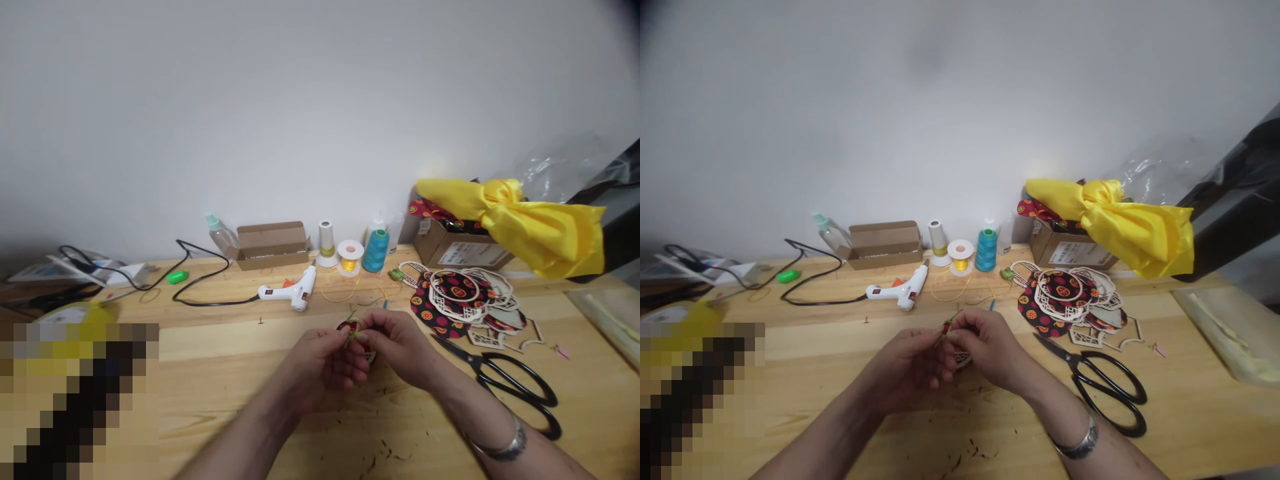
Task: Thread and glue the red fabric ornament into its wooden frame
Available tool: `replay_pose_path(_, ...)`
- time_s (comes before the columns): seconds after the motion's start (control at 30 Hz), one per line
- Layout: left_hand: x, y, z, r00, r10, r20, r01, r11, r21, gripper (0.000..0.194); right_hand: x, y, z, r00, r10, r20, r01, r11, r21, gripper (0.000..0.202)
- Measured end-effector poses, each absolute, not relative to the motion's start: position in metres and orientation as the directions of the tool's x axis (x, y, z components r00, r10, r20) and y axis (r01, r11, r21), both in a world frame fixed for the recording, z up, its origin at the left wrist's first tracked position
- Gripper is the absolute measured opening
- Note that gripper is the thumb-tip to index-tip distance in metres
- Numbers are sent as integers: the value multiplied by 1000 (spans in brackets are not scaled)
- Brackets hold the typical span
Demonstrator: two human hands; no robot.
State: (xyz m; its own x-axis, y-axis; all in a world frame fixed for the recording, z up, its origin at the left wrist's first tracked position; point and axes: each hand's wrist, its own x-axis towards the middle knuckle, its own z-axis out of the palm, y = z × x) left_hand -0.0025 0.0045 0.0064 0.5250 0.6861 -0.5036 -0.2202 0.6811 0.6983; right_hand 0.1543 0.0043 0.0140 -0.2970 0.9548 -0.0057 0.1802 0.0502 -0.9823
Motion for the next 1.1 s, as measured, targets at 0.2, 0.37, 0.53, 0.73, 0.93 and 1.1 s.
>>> replay_pose_path(0.2,-2,4,3,600,658,-455,-285,707,647,22,153,5,15,-339,940,-39,84,-11,-996,14)
replay_pose_path(0.37,-1,3,4,615,667,-421,-315,697,644,17,154,4,14,-349,935,-66,35,-57,-998,12)
replay_pose_path(0.53,-1,5,2,606,689,-396,-330,671,664,13,156,5,11,-374,927,-39,43,-24,-999,12)
replay_pose_path(0.73,-4,5,3,588,717,-374,-276,613,741,16,160,8,11,-415,907,-75,47,-60,-997,9)
replay_pose_path(0.93,-5,5,10,502,786,-361,-140,486,863,20,165,11,9,-448,887,-114,64,-95,-993,10)
replay_pose_path(1.1,-1,5,16,435,828,-353,-3,393,920,25,165,11,10,-437,892,-117,133,-65,-989,10)
